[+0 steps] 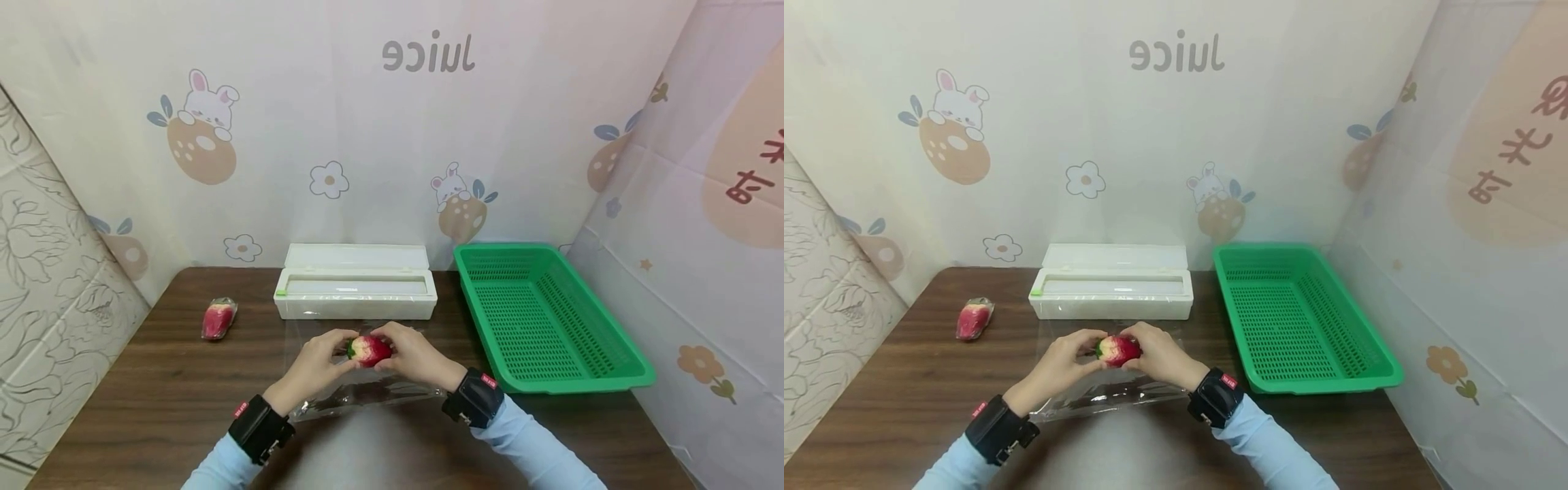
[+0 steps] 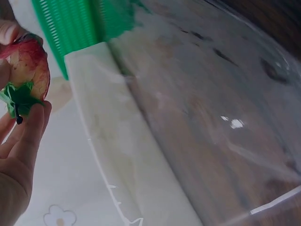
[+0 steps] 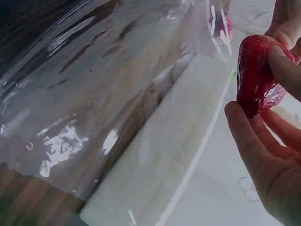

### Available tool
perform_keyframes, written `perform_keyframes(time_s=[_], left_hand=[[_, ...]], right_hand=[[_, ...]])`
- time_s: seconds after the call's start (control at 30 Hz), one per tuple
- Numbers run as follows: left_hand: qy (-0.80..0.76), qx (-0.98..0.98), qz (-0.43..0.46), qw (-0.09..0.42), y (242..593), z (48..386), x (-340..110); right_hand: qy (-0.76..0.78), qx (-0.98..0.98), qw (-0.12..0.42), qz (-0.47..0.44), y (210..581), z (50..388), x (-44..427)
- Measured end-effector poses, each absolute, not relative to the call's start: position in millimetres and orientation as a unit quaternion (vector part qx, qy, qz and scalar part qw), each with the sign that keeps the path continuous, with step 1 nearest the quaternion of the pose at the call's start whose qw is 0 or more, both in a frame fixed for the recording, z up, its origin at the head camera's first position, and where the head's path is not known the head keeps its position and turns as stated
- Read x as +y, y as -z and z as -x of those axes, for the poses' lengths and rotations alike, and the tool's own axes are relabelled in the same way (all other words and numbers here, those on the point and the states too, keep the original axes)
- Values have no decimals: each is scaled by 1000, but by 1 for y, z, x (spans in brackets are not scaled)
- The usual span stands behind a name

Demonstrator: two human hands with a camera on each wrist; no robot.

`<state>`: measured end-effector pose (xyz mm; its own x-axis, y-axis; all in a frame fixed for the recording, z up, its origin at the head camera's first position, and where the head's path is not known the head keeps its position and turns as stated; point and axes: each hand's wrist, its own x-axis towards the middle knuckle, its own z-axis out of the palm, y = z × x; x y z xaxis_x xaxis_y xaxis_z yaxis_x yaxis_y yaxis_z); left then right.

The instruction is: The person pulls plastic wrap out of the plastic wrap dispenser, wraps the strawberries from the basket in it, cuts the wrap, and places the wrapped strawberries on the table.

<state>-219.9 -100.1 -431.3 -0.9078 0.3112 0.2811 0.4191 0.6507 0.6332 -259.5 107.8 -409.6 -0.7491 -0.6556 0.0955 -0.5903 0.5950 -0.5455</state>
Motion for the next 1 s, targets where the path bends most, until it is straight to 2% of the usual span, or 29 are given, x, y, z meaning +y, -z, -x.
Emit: perform_keyframes(time_s=[0.23,0.53,1.0], left_hand=[[355,-911,207,33,442,229,-107],[352,-914,199,-31,460,234,-107],[318,-922,216,-38,471,232,-105]], right_hand=[[283,889,80,350,429,272,98],[242,904,109,336,447,273,91],[212,904,126,350,458,274,89]])
